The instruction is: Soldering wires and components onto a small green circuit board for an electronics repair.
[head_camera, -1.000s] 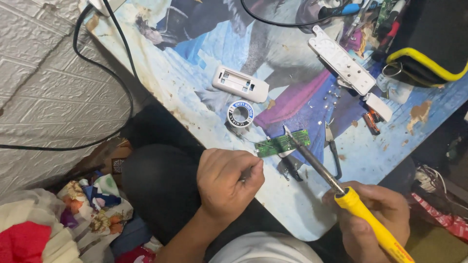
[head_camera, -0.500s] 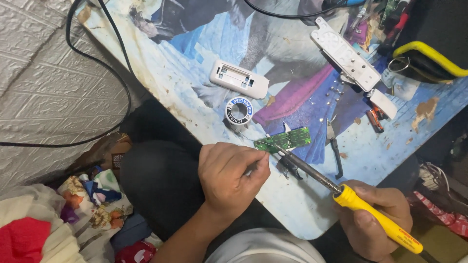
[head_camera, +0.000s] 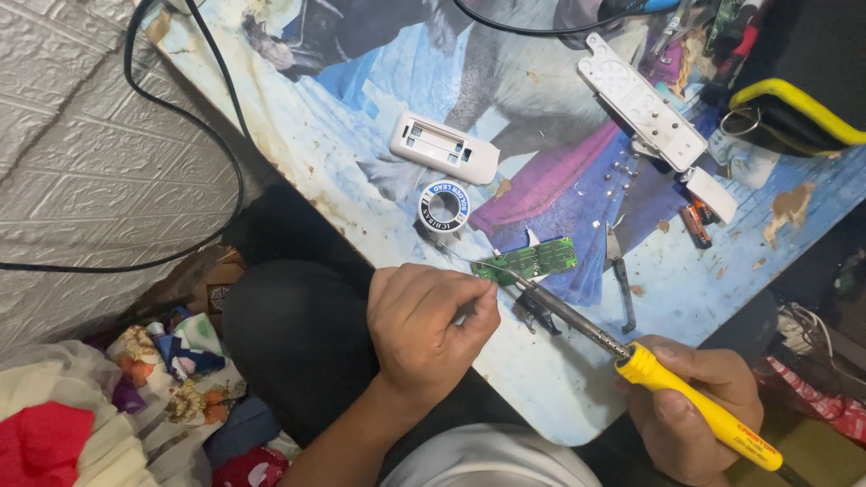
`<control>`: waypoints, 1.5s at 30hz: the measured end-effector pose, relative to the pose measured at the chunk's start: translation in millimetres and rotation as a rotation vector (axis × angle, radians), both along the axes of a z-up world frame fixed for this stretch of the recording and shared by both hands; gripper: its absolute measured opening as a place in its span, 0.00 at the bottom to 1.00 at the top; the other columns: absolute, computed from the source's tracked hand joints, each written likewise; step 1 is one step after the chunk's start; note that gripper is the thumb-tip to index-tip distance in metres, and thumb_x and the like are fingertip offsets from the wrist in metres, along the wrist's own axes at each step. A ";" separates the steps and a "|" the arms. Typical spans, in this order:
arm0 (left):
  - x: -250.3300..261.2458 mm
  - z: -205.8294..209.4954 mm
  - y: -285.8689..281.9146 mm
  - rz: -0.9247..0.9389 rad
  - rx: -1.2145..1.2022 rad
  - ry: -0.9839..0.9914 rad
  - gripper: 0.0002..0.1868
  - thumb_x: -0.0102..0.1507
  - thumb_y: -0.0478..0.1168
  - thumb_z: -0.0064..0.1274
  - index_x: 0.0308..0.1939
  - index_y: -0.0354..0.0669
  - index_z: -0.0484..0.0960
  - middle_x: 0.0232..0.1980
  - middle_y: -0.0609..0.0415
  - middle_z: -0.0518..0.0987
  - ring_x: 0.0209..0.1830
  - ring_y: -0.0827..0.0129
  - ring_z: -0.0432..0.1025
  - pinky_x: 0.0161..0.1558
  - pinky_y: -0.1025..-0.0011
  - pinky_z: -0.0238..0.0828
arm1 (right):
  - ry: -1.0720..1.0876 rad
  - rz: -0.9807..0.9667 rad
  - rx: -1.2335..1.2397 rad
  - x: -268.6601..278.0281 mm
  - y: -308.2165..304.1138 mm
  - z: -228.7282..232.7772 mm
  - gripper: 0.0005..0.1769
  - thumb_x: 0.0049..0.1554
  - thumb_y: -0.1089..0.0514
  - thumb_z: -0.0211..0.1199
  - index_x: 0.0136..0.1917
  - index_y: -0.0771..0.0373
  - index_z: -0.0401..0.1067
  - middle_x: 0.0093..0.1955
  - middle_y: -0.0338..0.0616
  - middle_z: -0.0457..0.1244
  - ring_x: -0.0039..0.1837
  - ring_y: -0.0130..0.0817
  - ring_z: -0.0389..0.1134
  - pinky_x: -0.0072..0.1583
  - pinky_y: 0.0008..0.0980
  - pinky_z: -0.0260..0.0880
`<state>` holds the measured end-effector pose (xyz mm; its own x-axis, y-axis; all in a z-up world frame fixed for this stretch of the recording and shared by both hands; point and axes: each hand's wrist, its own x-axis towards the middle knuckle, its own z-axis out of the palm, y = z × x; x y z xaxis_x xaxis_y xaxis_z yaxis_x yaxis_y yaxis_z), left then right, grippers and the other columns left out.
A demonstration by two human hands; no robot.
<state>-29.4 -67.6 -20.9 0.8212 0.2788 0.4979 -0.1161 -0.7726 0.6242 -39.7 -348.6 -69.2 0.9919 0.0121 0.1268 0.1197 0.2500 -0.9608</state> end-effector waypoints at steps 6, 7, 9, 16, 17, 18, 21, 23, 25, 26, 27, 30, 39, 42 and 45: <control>0.6 -1.1 -0.7 0.016 0.026 0.005 0.09 0.70 0.41 0.65 0.34 0.54 0.86 0.34 0.68 0.86 0.34 0.70 0.78 0.43 0.66 0.64 | 0.166 0.109 -0.227 2.5 -15.4 6.6 0.22 0.65 0.50 0.64 0.57 0.74 0.70 0.41 0.38 0.60 0.38 0.22 0.63 0.45 0.17 0.61; 1.2 -0.9 -0.5 0.011 0.025 -0.005 0.09 0.70 0.41 0.63 0.34 0.53 0.86 0.33 0.68 0.86 0.34 0.70 0.79 0.42 0.66 0.65 | 0.081 0.055 -0.148 0.1 -11.0 1.0 0.23 0.65 0.50 0.66 0.62 0.73 0.70 0.46 0.50 0.66 0.41 0.30 0.70 0.50 0.23 0.72; 1.4 -0.6 -0.3 0.006 0.024 -0.015 0.10 0.71 0.42 0.62 0.33 0.52 0.87 0.33 0.67 0.86 0.33 0.70 0.79 0.42 0.66 0.65 | -0.003 -0.001 -0.068 -1.5 -6.1 -4.1 0.26 0.65 0.50 0.68 0.66 0.72 0.71 0.52 0.62 0.72 0.43 0.39 0.78 0.54 0.29 0.84; -0.5 -1.5 -0.9 0.013 0.027 0.008 0.07 0.68 0.38 0.66 0.34 0.53 0.87 0.34 0.67 0.86 0.35 0.69 0.79 0.43 0.65 0.65 | 0.024 -0.028 -0.103 -2.4 0.8 1.4 0.23 0.64 0.49 0.69 0.64 0.68 0.73 0.52 0.63 0.72 0.42 0.40 0.76 0.52 0.28 0.80; -0.2 -1.2 -0.7 0.013 0.031 0.007 0.08 0.69 0.39 0.65 0.35 0.53 0.86 0.34 0.67 0.86 0.34 0.69 0.79 0.43 0.65 0.65 | 0.007 -0.054 -0.121 -2.2 1.6 -0.3 0.24 0.64 0.49 0.69 0.64 0.70 0.72 0.51 0.63 0.71 0.42 0.41 0.76 0.52 0.31 0.80; -0.3 -1.3 -0.7 0.012 0.031 0.007 0.08 0.69 0.39 0.65 0.35 0.53 0.86 0.34 0.67 0.86 0.34 0.69 0.79 0.43 0.65 0.65 | 0.006 -0.054 -0.120 -1.9 1.3 -0.8 0.24 0.64 0.49 0.69 0.64 0.70 0.72 0.51 0.63 0.71 0.42 0.41 0.76 0.52 0.31 0.80; -0.6 -1.9 -1.0 0.017 0.033 0.017 0.07 0.67 0.38 0.67 0.35 0.54 0.87 0.35 0.68 0.86 0.35 0.68 0.79 0.44 0.64 0.65 | 0.011 -0.038 -0.078 -1.3 -0.3 -4.2 0.24 0.62 0.51 0.70 0.63 0.71 0.73 0.52 0.66 0.72 0.42 0.43 0.77 0.53 0.33 0.82; -0.6 -3.1 -1.1 0.021 0.037 0.011 0.07 0.65 0.36 0.68 0.35 0.53 0.87 0.35 0.68 0.86 0.36 0.68 0.79 0.44 0.64 0.66 | -0.021 -0.038 -0.070 -1.0 -1.7 -8.8 0.25 0.61 0.50 0.69 0.62 0.72 0.72 0.50 0.68 0.71 0.41 0.45 0.77 0.52 0.35 0.83; -1.2 -4.0 -1.6 0.024 0.036 0.017 0.07 0.66 0.37 0.68 0.35 0.54 0.87 0.35 0.68 0.86 0.36 0.68 0.79 0.43 0.64 0.66 | -0.012 -0.028 -0.069 -1.3 -1.3 -5.5 0.25 0.62 0.50 0.69 0.63 0.71 0.72 0.50 0.67 0.71 0.40 0.44 0.77 0.51 0.34 0.83; -1.4 -4.5 -1.6 0.027 0.035 0.023 0.06 0.66 0.38 0.67 0.35 0.54 0.87 0.35 0.68 0.86 0.35 0.68 0.79 0.43 0.64 0.65 | -0.004 -0.018 -0.066 -1.2 -0.8 -3.9 0.24 0.63 0.50 0.69 0.63 0.71 0.72 0.50 0.67 0.71 0.39 0.42 0.77 0.50 0.33 0.82; -1.1 -4.1 -1.7 0.027 0.035 0.023 0.06 0.66 0.38 0.67 0.35 0.54 0.87 0.35 0.68 0.86 0.35 0.68 0.79 0.43 0.64 0.65 | -0.003 -0.018 -0.066 -1.2 0.4 -3.2 0.24 0.63 0.50 0.69 0.63 0.71 0.72 0.50 0.67 0.71 0.39 0.42 0.77 0.50 0.33 0.82; -0.6 -3.3 -1.4 0.027 0.035 0.013 0.06 0.66 0.38 0.67 0.35 0.54 0.87 0.35 0.68 0.87 0.35 0.68 0.78 0.43 0.65 0.65 | -0.009 -0.077 -0.129 -0.9 4.2 -0.5 0.24 0.62 0.49 0.68 0.62 0.71 0.73 0.52 0.65 0.72 0.39 0.42 0.76 0.51 0.32 0.83; -0.3 -3.2 -2.1 0.031 0.034 0.007 0.06 0.67 0.38 0.66 0.35 0.53 0.88 0.34 0.67 0.85 0.34 0.68 0.78 0.42 0.64 0.64 | 0.028 0.007 -0.101 -1.7 -0.8 0.3 0.23 0.65 0.52 0.68 0.65 0.70 0.73 0.53 0.65 0.72 0.42 0.41 0.77 0.51 0.30 0.82; -1.0 -3.3 -1.9 0.038 0.035 0.013 0.06 0.67 0.38 0.66 0.35 0.53 0.88 0.34 0.67 0.86 0.34 0.69 0.78 0.42 0.65 0.65 | -0.001 -0.055 -0.088 -1.5 0.9 -5.3 0.25 0.61 0.50 0.69 0.63 0.72 0.73 0.54 0.65 0.73 0.43 0.44 0.79 0.55 0.33 0.85; -0.8 -3.2 -1.6 0.026 0.029 0.013 0.08 0.69 0.40 0.63 0.35 0.53 0.87 0.32 0.67 0.84 0.33 0.69 0.77 0.42 0.64 0.65 | -0.004 -0.057 -0.061 -1.3 1.1 -6.7 0.25 0.61 0.51 0.69 0.62 0.73 0.72 0.52 0.67 0.72 0.42 0.45 0.78 0.53 0.33 0.84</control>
